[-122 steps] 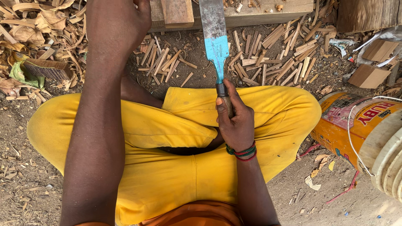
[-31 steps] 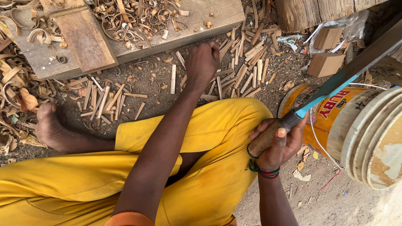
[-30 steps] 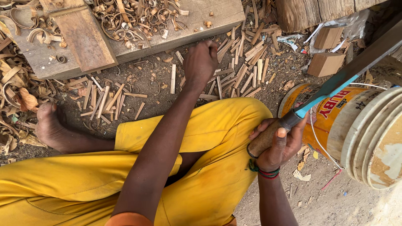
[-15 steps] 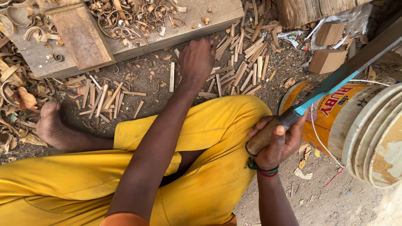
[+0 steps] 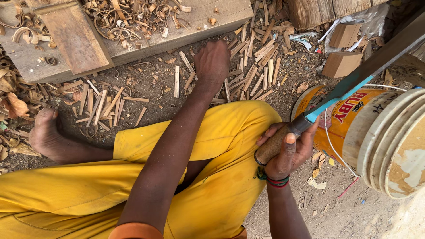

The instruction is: The person shapes wood pieces using a chisel and a wooden block for support. They handle small wood strips, carving and shaving them while sitting on the ground surrounded by wood shavings.

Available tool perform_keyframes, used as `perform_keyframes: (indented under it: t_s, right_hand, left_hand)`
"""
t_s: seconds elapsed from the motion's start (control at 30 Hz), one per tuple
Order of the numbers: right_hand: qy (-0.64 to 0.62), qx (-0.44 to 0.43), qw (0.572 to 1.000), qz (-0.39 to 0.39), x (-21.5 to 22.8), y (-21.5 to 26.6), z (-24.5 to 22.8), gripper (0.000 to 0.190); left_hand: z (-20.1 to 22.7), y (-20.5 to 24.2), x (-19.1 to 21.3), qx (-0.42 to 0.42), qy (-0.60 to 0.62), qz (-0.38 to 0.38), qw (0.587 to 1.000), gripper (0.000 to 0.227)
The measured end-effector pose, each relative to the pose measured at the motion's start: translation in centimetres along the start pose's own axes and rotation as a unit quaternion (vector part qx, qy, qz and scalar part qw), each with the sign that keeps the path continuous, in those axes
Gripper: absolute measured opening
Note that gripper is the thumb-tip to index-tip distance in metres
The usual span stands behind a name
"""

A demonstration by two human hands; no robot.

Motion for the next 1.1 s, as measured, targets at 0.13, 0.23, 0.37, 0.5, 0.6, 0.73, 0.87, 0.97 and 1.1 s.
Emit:
perform_keyframes:
  t_s: [0.13,0.23,0.37,0.5,0.6,0.73,0.87,0.97,1.1]
  right_hand:
    - [-0.002,0.001,1.000,0.005,0.1,0.0,0.1,0.088]
    - [0.004,0.001,1.000,0.003,0.1,0.1,-0.1,0.088]
    - [0.001,-0.005,1.000,0.009,0.0,0.1,-0.2,0.088]
    - [0.000,-0.008,1.000,0.009,-0.1,0.1,-0.1,0.089]
    - [0.005,-0.004,1.000,0.007,0.0,0.2,-0.1,0.089]
    - [0.016,0.004,1.000,0.005,-0.4,-0.1,-0.4,0.089]
    - [0.021,-0.004,1.000,0.008,-0.4,0.0,-0.5,0.090]
    - [0.026,-0.009,1.000,0.006,-0.5,-0.1,-0.6,0.090]
    - [0.024,-0.005,1.000,0.007,-0.6,-0.3,-0.6,0.090]
  left_hand:
    - [0.2,0.3,0.7,-0.003,0.050,0.014,0.999,0.011]
    - [0.1,0.5,0.7,0.022,0.030,-0.010,0.999,0.011]
    - [0.7,0.7,1.2,0.022,0.060,-0.020,0.998,0.013]
    - [0.7,1.1,1.9,0.019,0.092,-0.021,0.995,0.005]
    - [0.9,1.3,2.3,-0.001,0.089,-0.001,0.996,0.010]
    - [2.2,0.9,2.0,-0.024,0.068,-0.028,0.997,0.019]
    - [4.4,-0.1,0.3,-0.099,-0.058,0.001,0.993,0.032]
    - [6.3,-1.2,-0.9,-0.170,-0.102,0.078,0.977,0.043]
    - [6.6,-2.9,-3.9,-0.179,-0.265,0.071,0.945,0.027]
Point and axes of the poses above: each hand's wrist, its own y-axis away from the middle knuckle, its own x-axis out of the back of the hand, z = x × y, the point moved 6 cm from there along -y, towards the middle knuckle, and after that the axes turned 11 degrees about x, right-handed, at the moved point
